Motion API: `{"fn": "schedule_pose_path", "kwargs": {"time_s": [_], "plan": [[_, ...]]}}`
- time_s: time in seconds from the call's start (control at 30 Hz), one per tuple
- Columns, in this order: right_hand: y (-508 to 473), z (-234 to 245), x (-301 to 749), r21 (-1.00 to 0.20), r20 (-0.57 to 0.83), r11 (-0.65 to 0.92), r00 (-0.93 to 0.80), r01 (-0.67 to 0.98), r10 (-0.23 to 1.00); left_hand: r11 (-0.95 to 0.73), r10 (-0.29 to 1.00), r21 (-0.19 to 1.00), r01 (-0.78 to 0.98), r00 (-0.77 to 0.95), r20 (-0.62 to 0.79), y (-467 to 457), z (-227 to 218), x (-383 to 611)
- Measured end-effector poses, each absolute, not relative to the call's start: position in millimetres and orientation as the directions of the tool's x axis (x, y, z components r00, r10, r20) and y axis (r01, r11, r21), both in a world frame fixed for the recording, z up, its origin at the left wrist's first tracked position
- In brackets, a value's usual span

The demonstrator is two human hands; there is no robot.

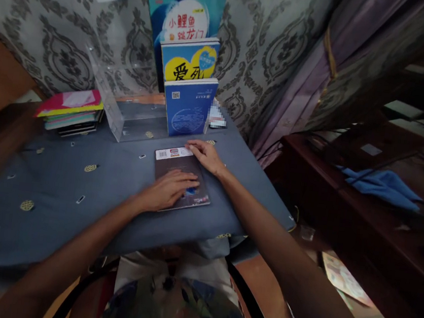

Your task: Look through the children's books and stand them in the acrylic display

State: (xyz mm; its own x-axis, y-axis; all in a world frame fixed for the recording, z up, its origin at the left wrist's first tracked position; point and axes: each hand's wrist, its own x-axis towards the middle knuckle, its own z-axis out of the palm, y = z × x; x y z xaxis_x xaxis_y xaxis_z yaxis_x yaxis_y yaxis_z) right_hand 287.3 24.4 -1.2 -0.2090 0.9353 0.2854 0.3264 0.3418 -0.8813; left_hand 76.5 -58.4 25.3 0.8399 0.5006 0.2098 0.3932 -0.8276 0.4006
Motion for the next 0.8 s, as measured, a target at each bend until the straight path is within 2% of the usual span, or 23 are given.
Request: {"fn": "schedule_pose_path", "kwargs": {"time_s": [0.1, 0.17, 0.23, 0.33, 0.43, 0.57, 0.8], "plan": [[21.8, -0.3, 287.5, -0.857, 0.289, 0.356, -0.224, 0.373, 0.931, -0.732, 0.675, 0.39, 0.559, 0.677, 0.295, -20.1, 17.8, 51.0], [17.4, 3.0, 287.2, -0.812, 0.295, 0.378, -0.246, 0.445, 0.923, -0.665, 0.746, 0.421, 0.617, 0.58, 0.328, 3.0, 14.7, 33.7], [11.0, 8.5, 284.5, -0.718, 0.304, 0.418, -0.289, 0.557, 0.908, -0.641, 0.765, 0.47, 0.607, 0.55, 0.335, 18.2, 12.5, 20.6], [1.4, 17.8, 271.1, -0.506, 0.326, 0.521, -0.407, 0.688, 0.854, -0.636, 0.765, 0.527, 0.563, 0.548, 0.338, 25.7, 9.7, 11.6], [-2.6, 22.1, 247.2, -0.39, 0.339, 0.656, -0.561, 0.647, 0.755, -0.606, 0.789, 0.572, 0.553, 0.51, 0.343, 24.8, 6.6, 9.9], [-1.8, 18.0, 219.4, -0.393, 0.361, 0.76, -0.673, 0.518, 0.645, -0.594, 0.796, 0.605, 0.53, 0.494, 0.348, 25.4, 2.6, 8.0], [-40.7, 23.7, 221.3, -0.467, 0.353, 0.781, -0.723, 0.415, 0.594, -0.595, 0.795, 0.608, 0.526, 0.498, 0.347, 27.1, -0.4, 6.6]]}}
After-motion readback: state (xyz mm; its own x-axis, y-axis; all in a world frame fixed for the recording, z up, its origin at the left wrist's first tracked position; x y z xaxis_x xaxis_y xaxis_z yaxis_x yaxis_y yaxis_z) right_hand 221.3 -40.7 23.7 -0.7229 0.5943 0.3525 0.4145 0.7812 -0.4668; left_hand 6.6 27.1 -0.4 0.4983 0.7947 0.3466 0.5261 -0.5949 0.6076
